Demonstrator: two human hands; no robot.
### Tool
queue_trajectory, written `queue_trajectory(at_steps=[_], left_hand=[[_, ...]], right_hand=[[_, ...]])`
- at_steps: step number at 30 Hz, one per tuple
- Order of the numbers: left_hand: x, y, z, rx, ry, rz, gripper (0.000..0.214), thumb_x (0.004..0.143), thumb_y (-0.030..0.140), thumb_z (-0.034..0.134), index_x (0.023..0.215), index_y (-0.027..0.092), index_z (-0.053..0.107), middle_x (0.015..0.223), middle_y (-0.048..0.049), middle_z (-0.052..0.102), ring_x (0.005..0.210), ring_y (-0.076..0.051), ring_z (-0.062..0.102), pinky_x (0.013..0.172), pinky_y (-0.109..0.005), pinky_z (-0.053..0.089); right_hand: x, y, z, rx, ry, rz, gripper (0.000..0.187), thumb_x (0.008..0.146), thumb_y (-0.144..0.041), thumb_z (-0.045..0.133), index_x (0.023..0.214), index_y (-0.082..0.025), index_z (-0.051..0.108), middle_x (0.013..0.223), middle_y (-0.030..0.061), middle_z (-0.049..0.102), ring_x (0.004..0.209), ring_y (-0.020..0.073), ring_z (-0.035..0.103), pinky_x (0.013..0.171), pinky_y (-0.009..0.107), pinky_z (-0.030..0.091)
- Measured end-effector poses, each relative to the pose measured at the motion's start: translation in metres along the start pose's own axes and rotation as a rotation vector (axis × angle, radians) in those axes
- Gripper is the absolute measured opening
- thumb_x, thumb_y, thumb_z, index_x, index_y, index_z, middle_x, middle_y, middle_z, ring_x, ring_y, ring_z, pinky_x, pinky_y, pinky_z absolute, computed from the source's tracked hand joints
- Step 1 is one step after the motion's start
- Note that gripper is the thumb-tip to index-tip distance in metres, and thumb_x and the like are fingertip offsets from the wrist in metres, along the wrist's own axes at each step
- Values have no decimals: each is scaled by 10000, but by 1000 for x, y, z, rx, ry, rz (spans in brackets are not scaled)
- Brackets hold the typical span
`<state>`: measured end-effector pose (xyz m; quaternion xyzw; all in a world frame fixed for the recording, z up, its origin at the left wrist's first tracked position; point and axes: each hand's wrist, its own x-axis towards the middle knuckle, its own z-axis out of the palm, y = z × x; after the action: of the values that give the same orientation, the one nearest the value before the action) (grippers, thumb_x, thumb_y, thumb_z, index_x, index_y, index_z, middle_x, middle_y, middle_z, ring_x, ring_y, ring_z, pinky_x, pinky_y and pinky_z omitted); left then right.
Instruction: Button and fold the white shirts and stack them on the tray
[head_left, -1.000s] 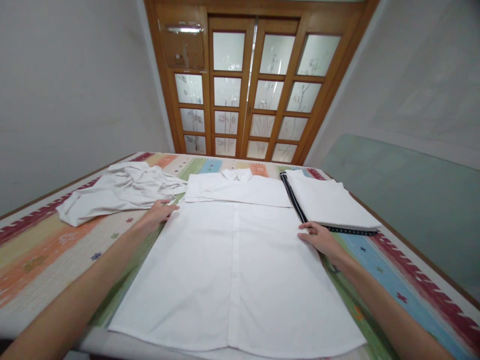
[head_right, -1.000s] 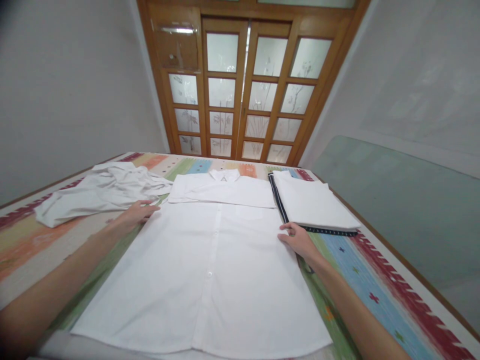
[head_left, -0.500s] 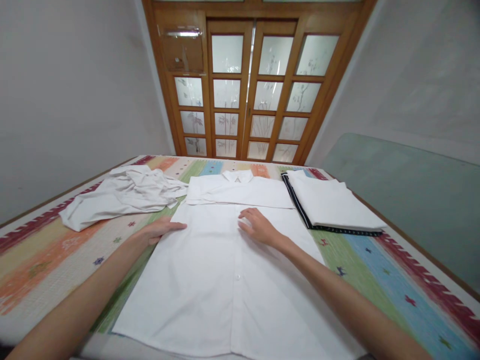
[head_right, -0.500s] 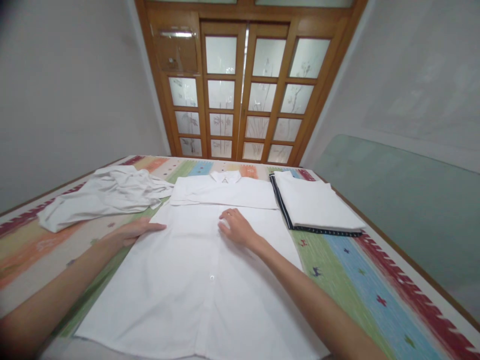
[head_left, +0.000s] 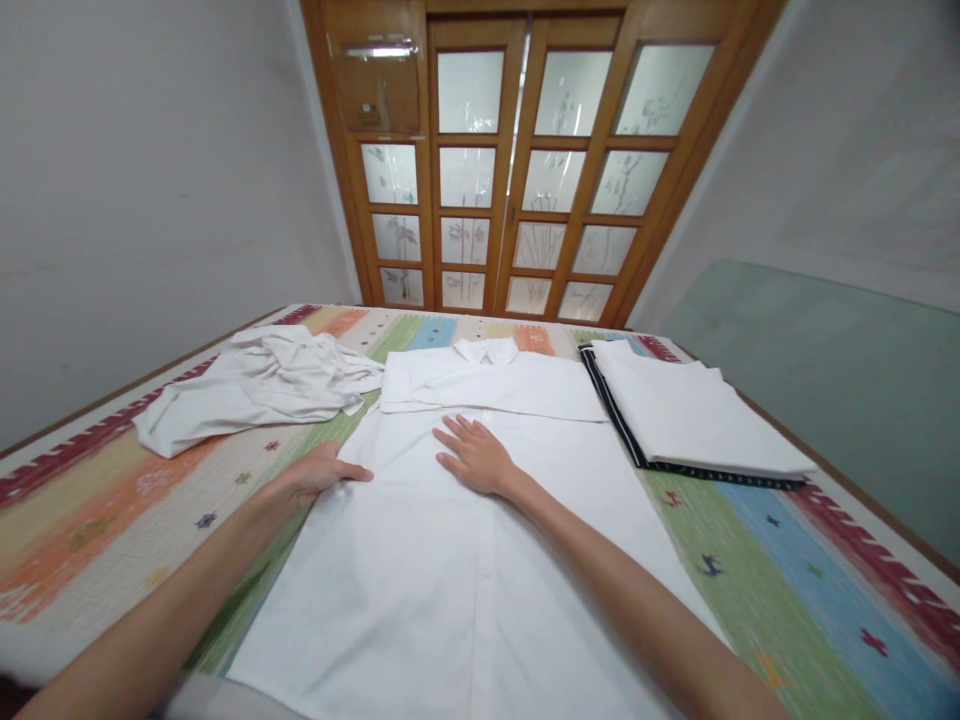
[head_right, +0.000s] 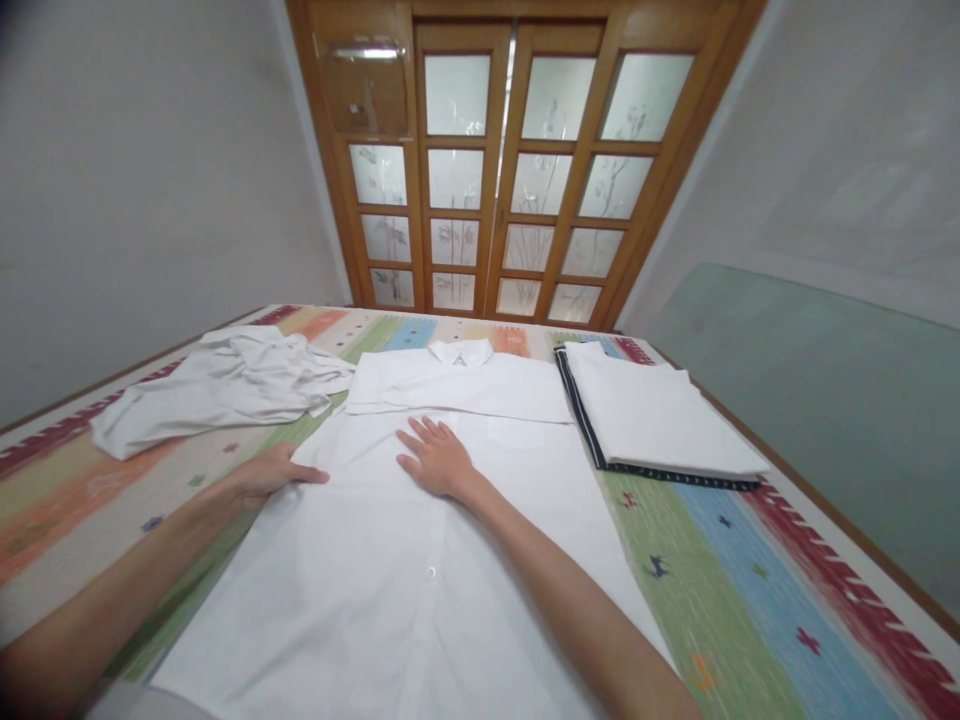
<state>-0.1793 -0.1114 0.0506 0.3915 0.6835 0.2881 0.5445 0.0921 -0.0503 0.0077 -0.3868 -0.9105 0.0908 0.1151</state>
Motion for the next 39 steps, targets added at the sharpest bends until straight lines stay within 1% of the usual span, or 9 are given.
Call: queue_trajectory(at_steps=[8,13,16,18,20,24,27,31,39], left_hand=[[2,-2,2,-2,-9,45,412,405,292,884,743,182,676,832,-116,734,806,-364,699,567,-350,552],[0,-2,3,-100,-57,73,463,443,210,878,866,189,690,855,-100,744,885,-366,700,642,-337,568],[7,-2,-3,-285,-102,88,392,593,250,830,949,169,688,843,-92,749,812,-306,718,652,-314,574],[18,0,-9,-457,-48,113,230,729,265,735,921,149,683,761,-78,742,684,-233,713,601,-274,567],[30,2,-15,-551,-1,141,125,790,216,660,878,131,680,683,-65,725,591,-186,689,563,-245,554],[47,11,-16,-356,-100,132,210,675,152,739,879,113,705,695,-81,738,602,-217,695,568,-278,561],[52,21,-6,-233,-131,167,333,557,137,806,879,126,723,719,-80,748,649,-242,706,587,-289,563],[55,32,12,-237,-182,205,360,518,171,814,866,130,731,751,-94,751,689,-253,710,607,-298,563],[69,33,22,-154,-133,241,369,418,197,806,770,113,735,708,-104,746,705,-287,703,636,-340,565]], right_hand=[[12,-9,-2,-32,31,43,531,927,-442,474,1402,-205,488,1515,104,383,1400,297,322,1154,467,230],[35,-13,10,-17,98,-106,440,946,-273,442,1351,-128,532,1450,125,472,1393,248,346,1150,406,277],[41,-13,19,-6,165,-129,426,970,-232,390,1356,-110,523,1437,138,486,1393,245,348,1148,428,282],[40,-13,23,-6,185,-134,422,978,-235,382,1357,-117,523,1435,137,488,1392,246,351,1145,439,291],[40,-12,23,-6,190,-138,416,982,-234,377,1356,-132,528,1437,127,488,1391,242,356,1142,441,299],[40,-10,22,11,180,-133,409,988,-221,360,1352,-164,538,1447,98,482,1382,230,374,1138,427,312],[40,-9,21,21,168,-116,412,990,-207,350,1353,-162,539,1450,90,479,1379,232,378,1139,420,310],[40,-10,22,26,166,-103,420,978,-191,365,1366,-166,526,1457,89,471,1388,231,363,1143,428,302],[40,-11,21,30,166,-96,423,975,-192,364,1366,-162,524,1457,90,471,1392,221,355,1148,419,291]])
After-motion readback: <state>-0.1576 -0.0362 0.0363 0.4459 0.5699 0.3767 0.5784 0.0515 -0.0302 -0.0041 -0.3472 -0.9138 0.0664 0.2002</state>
